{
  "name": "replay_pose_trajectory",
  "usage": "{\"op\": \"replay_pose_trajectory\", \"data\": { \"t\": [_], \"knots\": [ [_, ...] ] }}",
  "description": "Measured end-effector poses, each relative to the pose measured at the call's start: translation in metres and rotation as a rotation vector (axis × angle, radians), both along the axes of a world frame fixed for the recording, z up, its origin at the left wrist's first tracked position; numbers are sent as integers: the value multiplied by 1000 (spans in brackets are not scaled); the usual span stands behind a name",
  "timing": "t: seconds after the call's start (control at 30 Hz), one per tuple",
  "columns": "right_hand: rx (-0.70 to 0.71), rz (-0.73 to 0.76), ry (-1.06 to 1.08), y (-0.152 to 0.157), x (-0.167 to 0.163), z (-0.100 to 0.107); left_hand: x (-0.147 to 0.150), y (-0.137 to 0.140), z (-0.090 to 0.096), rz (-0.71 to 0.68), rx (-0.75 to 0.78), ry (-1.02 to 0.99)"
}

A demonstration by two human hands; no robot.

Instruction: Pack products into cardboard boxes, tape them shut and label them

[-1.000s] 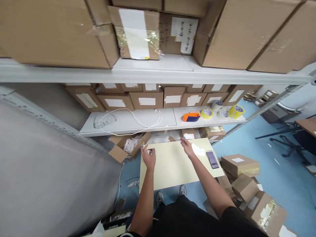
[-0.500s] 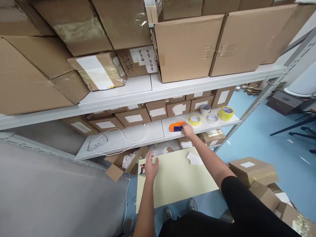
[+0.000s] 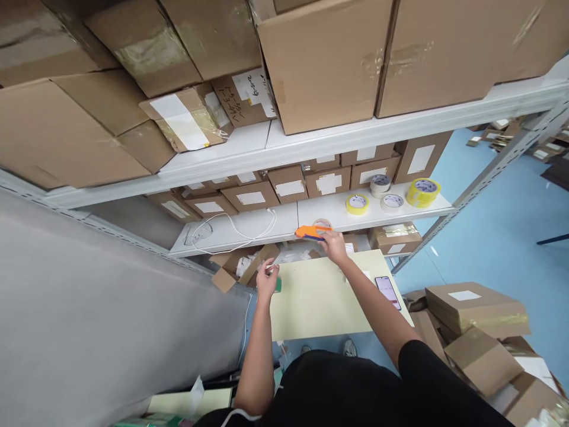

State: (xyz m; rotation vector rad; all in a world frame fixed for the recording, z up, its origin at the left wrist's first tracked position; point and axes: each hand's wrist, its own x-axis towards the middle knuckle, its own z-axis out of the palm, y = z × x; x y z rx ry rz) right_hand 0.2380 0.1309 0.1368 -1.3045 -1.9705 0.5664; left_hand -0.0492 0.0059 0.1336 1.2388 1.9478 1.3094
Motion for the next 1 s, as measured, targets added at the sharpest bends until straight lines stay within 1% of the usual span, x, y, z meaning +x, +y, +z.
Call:
{"op": "replay_pose_trajectory", "data": {
  "t": [0.07,0.17,0.27,0.37,0.47,0.57,0.67,0.77,0.87,0.93,1.0],
  "knots": [
    [-59,44,31,-32,-2,-22,6,1,0,36,-20,-28],
    [-204,50,42,-77,5,-66,18,1,-5,18,-45,-33],
    [-386,-44,34,-117,26,-117,32,-3,-15,-27,-53,-27],
    [-557,-188,82,-152,56,-163,46,-12,-24,-55,-81,-36],
    [-656,-286,95,-178,86,-196,54,-25,-31,-73,-118,-71],
    [-723,-371,76,-194,108,-216,53,-39,-36,-91,-147,-105],
    [-743,-425,70,-197,119,-222,46,-51,-39,-101,-163,-135],
    [-751,-480,73,-194,119,-213,36,-59,-39,-101,-163,-157],
    [-732,-503,80,-192,105,-192,28,-67,-36,-117,-167,-193],
    [-684,-476,77,-194,89,-172,23,-74,-33,-148,-159,-239],
    [-633,-433,72,-196,67,-150,17,-84,-28,-209,-143,-306]
  ]
}}
